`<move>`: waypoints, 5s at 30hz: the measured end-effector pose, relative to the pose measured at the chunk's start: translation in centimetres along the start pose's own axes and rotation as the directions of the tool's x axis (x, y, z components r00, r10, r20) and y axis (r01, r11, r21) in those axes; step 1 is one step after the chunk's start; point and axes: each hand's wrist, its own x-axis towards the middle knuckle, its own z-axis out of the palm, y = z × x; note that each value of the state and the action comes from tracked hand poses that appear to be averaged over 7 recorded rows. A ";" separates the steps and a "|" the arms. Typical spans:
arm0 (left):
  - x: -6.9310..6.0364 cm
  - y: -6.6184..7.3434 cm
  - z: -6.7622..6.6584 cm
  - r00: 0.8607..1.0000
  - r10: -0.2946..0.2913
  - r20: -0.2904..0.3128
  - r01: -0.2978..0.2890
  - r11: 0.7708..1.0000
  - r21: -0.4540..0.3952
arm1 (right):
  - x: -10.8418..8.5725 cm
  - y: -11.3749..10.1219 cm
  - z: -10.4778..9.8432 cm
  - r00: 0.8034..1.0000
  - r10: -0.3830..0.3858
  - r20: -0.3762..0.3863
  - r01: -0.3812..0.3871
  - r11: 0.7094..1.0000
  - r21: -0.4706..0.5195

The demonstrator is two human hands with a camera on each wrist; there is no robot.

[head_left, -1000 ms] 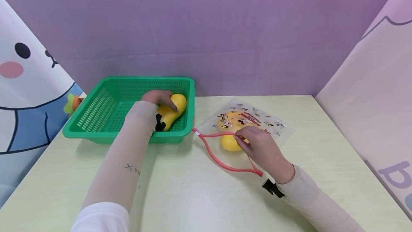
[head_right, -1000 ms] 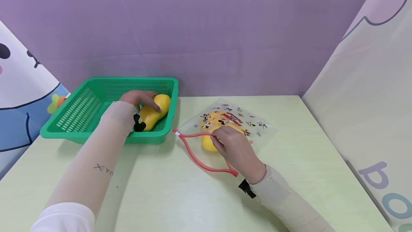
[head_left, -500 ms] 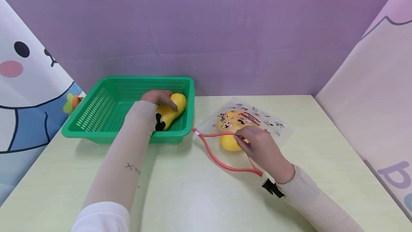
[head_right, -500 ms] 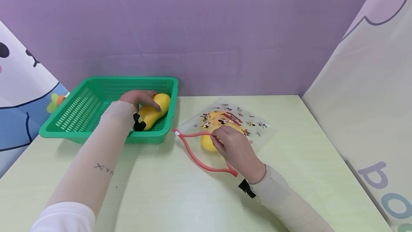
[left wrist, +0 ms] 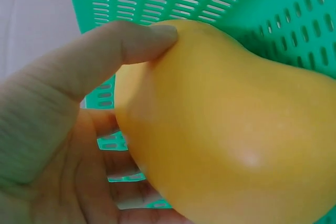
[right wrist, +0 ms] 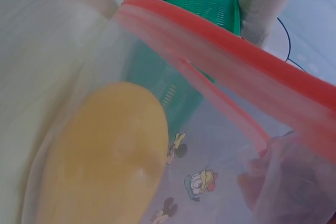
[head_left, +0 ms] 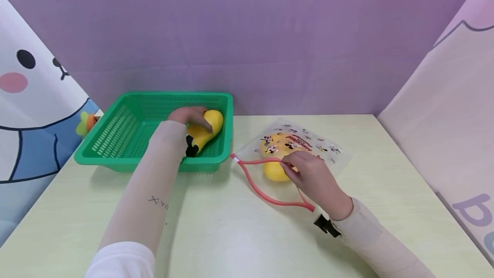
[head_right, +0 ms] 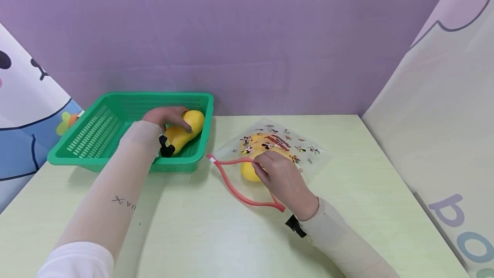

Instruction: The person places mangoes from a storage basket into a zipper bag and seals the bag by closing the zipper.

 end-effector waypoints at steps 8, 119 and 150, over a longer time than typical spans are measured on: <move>0.0 0.4 -0.3 0.999 0.029 -0.027 -0.028 1.000 0.010 | -0.1 0.2 0.1 1.000 -0.012 -0.008 0.012 1.000 -0.003; -7.8 4.1 -2.4 0.894 0.287 -0.344 -0.236 0.955 0.182 | 0.1 0.2 0.4 1.000 0.006 -0.010 -0.006 1.000 0.009; -10.3 4.9 0.2 0.814 0.403 -0.419 -0.320 0.912 0.256 | 0.2 0.4 0.4 0.999 -0.032 -0.021 0.032 0.999 0.001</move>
